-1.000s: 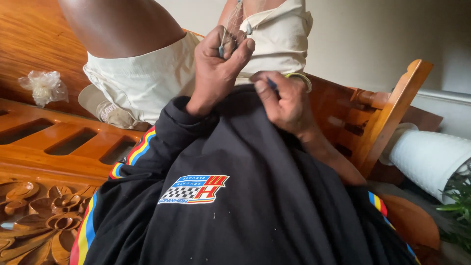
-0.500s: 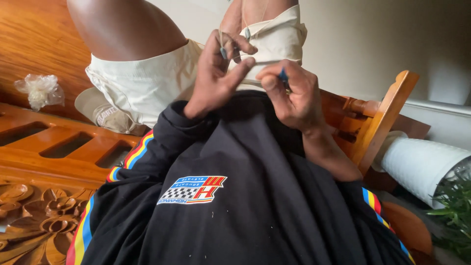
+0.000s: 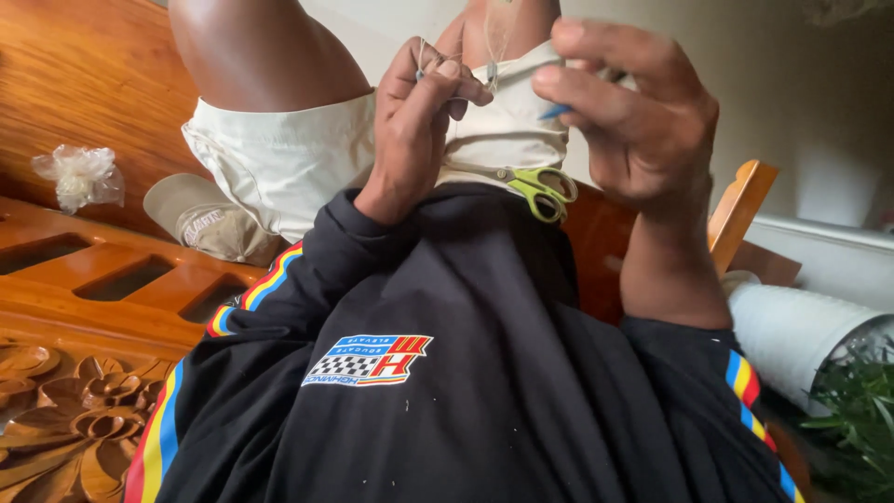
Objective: Attaching lead sinkers to a fishing net using scissors and a small tool.
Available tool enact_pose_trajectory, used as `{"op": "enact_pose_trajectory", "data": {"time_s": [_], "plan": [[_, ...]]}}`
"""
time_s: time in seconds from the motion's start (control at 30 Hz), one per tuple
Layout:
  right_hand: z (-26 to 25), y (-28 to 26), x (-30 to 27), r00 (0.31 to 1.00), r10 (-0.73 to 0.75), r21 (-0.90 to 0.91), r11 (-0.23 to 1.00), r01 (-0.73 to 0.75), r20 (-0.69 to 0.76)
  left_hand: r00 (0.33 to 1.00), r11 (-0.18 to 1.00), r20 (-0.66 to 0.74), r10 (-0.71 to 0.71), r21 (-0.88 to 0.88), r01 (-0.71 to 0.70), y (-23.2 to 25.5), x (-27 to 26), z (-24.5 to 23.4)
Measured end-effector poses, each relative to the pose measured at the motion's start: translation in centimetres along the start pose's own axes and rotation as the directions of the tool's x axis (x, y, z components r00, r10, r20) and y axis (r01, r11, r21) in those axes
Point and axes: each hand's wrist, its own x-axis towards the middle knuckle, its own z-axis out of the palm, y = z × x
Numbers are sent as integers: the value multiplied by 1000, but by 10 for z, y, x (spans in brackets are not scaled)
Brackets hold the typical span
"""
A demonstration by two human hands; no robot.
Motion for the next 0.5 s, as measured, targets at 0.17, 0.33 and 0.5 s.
{"op": "enact_pose_trajectory", "data": {"time_s": [0.17, 0.33, 0.5], "plan": [[-12, 28, 8, 952, -32, -347, 927, 143, 306, 998, 987, 40, -54, -149, 59, 11, 0, 5], [-17, 38, 8, 951, -13, -401, 905, 143, 310, 999, 997, 48, -11, -75, 15, 18, -1, 10], [-17, 38, 13, 948, -17, -351, 927, 134, 317, 999, 999, 42, -22, -26, 23, 27, -2, 13]]}}
